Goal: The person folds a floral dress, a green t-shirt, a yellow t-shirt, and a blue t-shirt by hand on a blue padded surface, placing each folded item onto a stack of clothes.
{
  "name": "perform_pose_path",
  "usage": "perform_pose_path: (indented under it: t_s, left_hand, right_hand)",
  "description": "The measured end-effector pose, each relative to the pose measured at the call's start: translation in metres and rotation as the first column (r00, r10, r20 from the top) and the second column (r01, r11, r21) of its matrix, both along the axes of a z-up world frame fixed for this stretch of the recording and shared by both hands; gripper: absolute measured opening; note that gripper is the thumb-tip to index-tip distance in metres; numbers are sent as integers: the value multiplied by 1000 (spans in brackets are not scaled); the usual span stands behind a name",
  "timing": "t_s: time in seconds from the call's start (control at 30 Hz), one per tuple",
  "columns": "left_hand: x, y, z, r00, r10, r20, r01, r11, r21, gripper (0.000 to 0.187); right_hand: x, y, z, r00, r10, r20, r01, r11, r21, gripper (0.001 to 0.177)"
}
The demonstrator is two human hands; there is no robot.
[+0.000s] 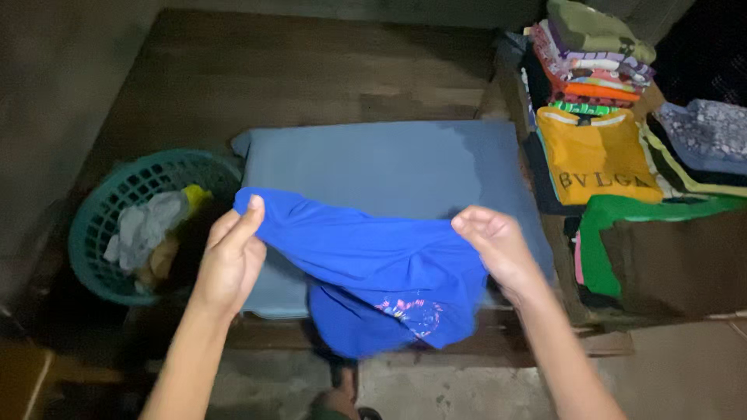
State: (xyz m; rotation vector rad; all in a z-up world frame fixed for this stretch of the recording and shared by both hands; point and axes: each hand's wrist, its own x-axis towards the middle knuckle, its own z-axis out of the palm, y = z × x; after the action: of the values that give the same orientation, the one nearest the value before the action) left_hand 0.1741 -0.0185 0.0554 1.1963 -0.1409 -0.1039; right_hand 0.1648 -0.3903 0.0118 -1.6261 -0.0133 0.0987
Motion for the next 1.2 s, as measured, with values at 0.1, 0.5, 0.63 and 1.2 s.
perform_pose_path:
  t_s: [0.1,0.5,0.63,1.2]
  left_hand:
    - [34,5,-4,997,2,-83,-7,998,-61,39]
    - [149,13,-159,747,-239,-621,95,962,-255,48]
    - [144,-6,-205,691,-87,-718,55,996,-68,38]
    - [116,-4,-208,738,288,-609,-178,955,237,32]
  right_hand:
    - [42,-38,39,975,222,-21,-222,974,-48,16]
    - [151,-55,-44,990,-132,40,61,167,-984,85]
    - [133,-12,-86,985,-126,-115,-68,332,-941,93]
    - [234,-12,-176,991,129,-23,-92,563,-821,13]
